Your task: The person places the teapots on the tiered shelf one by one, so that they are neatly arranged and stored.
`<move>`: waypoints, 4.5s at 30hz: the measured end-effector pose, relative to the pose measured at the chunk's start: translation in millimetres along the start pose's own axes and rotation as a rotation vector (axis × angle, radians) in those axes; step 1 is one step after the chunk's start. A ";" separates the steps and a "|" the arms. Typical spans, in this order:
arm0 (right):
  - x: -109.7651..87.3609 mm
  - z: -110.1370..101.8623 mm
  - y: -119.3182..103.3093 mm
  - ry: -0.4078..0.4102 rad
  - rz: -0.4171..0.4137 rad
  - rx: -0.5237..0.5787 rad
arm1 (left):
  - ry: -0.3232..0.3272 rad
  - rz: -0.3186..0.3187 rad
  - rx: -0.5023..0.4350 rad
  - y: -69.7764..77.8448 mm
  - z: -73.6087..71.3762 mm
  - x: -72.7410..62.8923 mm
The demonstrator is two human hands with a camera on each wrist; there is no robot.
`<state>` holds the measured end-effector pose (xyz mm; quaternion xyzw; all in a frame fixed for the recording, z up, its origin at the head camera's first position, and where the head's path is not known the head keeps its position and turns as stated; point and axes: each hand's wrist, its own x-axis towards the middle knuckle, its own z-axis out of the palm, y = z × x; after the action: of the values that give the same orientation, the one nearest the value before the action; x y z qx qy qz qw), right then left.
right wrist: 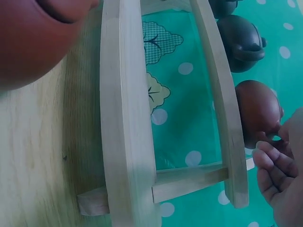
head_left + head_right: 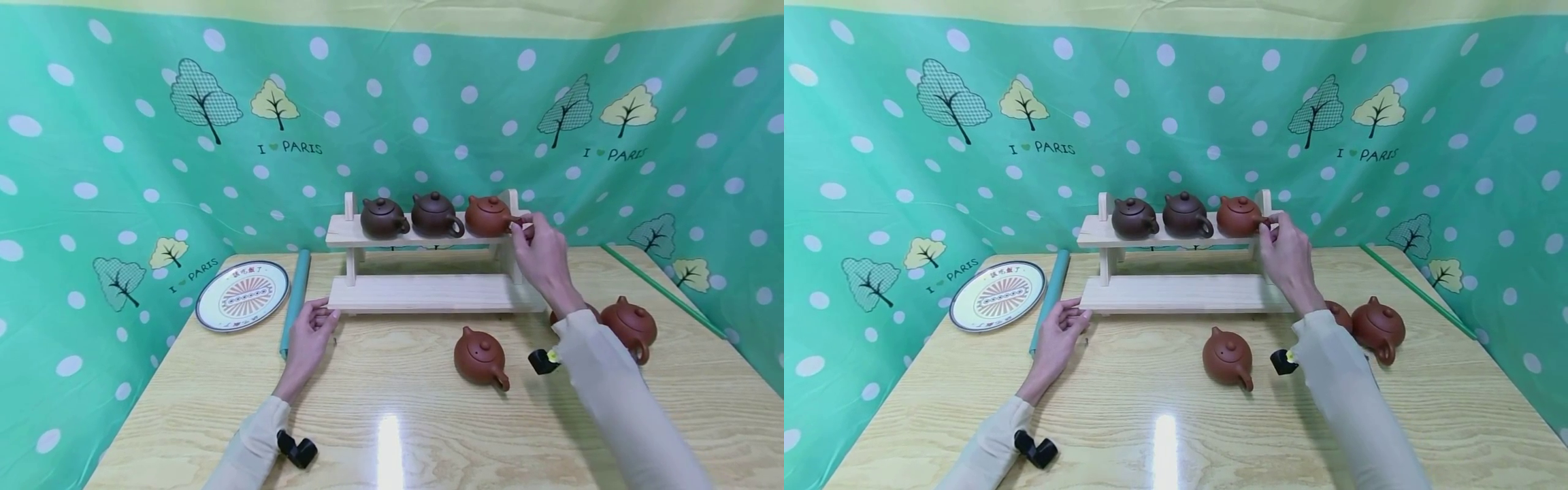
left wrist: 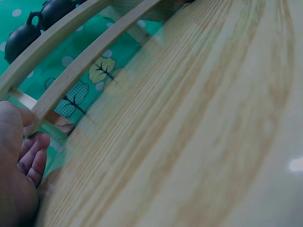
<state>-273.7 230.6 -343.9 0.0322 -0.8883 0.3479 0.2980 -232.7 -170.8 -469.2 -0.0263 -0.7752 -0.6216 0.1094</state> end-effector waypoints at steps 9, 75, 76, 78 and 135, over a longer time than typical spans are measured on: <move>-19.8 -8.7 3.0 0.002 0.019 0.048 | -0.007 0.001 -0.001 0.6 0.0 -1.8; -207.3 -20.4 2.6 -0.325 -0.011 0.191 | 0.014 0.006 0.022 -0.3 0.3 2.1; -208.1 -19.9 2.3 -0.321 -0.015 0.192 | 0.013 0.002 0.023 -0.4 0.3 2.0; -209.4 -18.8 1.9 -0.314 -0.026 0.191 | 0.011 -0.002 0.022 -0.9 0.2 2.0; -168.3 2.3 -4.7 -0.183 -0.282 0.142 | 0.007 -0.005 0.006 -0.3 -0.5 2.7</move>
<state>-135.5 200.4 -435.3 0.2092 -0.8715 0.3602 0.2588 -235.3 -171.6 -468.8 -0.0217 -0.7766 -0.6198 0.1108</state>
